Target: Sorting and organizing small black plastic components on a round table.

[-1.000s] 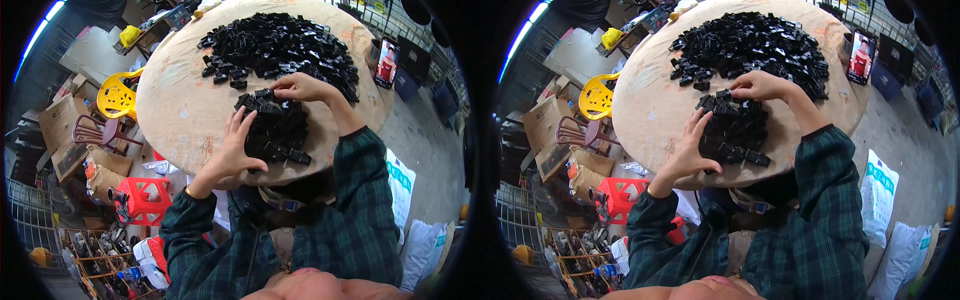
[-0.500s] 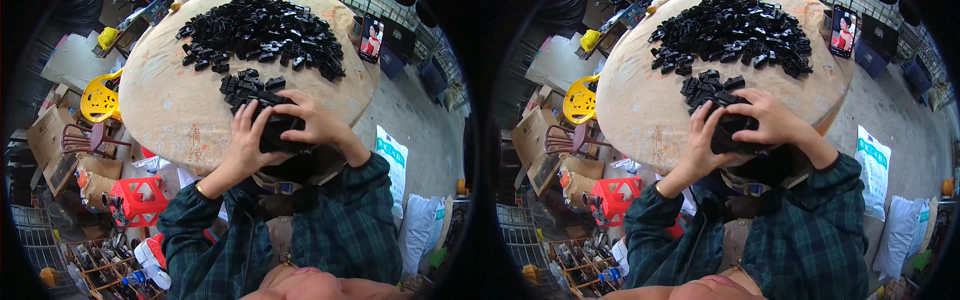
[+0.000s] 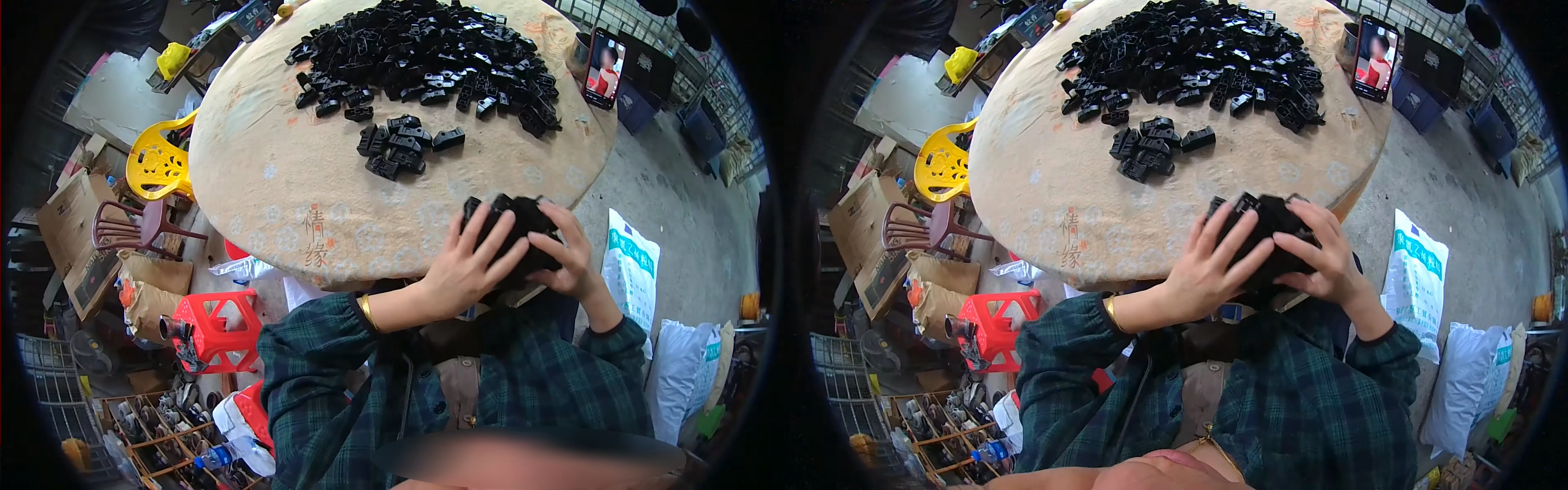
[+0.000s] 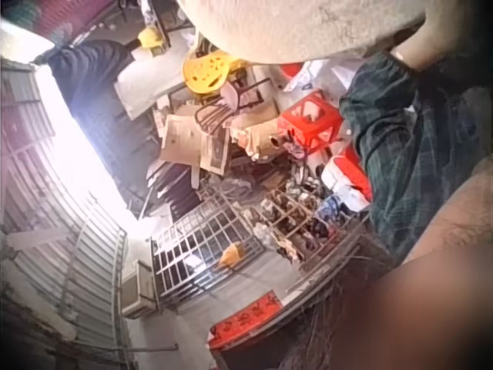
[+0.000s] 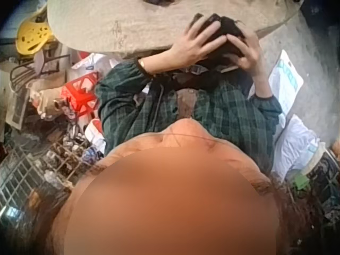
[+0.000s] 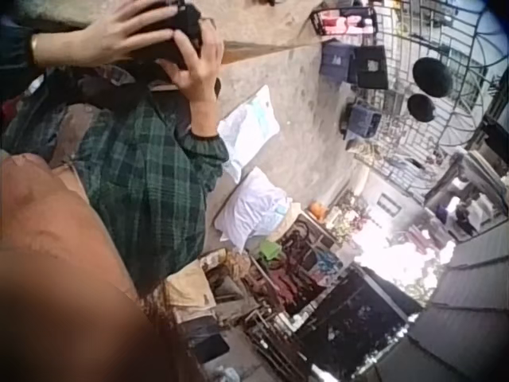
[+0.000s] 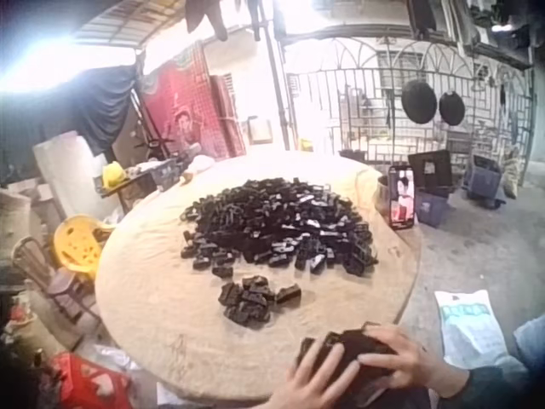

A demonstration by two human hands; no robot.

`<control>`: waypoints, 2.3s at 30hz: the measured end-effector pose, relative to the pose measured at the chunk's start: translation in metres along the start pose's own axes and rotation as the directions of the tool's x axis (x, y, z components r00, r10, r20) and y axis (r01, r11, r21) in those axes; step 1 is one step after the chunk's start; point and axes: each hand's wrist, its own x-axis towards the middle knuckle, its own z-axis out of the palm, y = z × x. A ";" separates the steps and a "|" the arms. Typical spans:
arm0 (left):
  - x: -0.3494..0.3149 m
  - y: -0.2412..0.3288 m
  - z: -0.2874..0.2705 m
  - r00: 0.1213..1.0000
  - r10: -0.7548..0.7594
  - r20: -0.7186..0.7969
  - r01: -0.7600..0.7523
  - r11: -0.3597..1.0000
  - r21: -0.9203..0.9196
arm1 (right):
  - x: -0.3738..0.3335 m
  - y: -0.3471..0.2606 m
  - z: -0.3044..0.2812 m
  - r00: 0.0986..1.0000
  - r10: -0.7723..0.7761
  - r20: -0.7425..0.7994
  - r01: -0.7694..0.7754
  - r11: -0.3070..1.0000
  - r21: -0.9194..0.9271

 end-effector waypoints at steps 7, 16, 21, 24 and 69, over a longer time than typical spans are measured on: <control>-0.008 0.003 0.022 0.919 0.393 0.027 -0.394 0.918 0.041 | -0.033 -0.015 -0.003 0.998 0.045 -0.053 -0.047 0.998 -0.044; 0.012 -0.047 -0.032 0.990 0.141 0.001 -0.137 0.966 -0.221 | -0.021 -0.012 -0.002 0.995 0.074 -0.060 -0.073 0.997 0.006; 0.006 -0.141 -0.046 0.927 -0.375 0.006 0.375 0.927 -0.023 | 0.041 -0.013 0.007 0.996 0.021 -0.087 -0.023 1.000 -0.020; -0.004 -0.171 -0.036 0.919 -0.376 0.116 0.383 0.922 -0.048 | 0.088 0.006 0.026 0.998 0.050 0.041 -0.052 0.998 0.046; 0.038 -0.110 -0.026 0.982 0.183 0.037 -0.164 0.942 -0.292 | 0.062 -0.006 -0.007 0.997 -0.072 -0.035 0.067 0.989 -0.134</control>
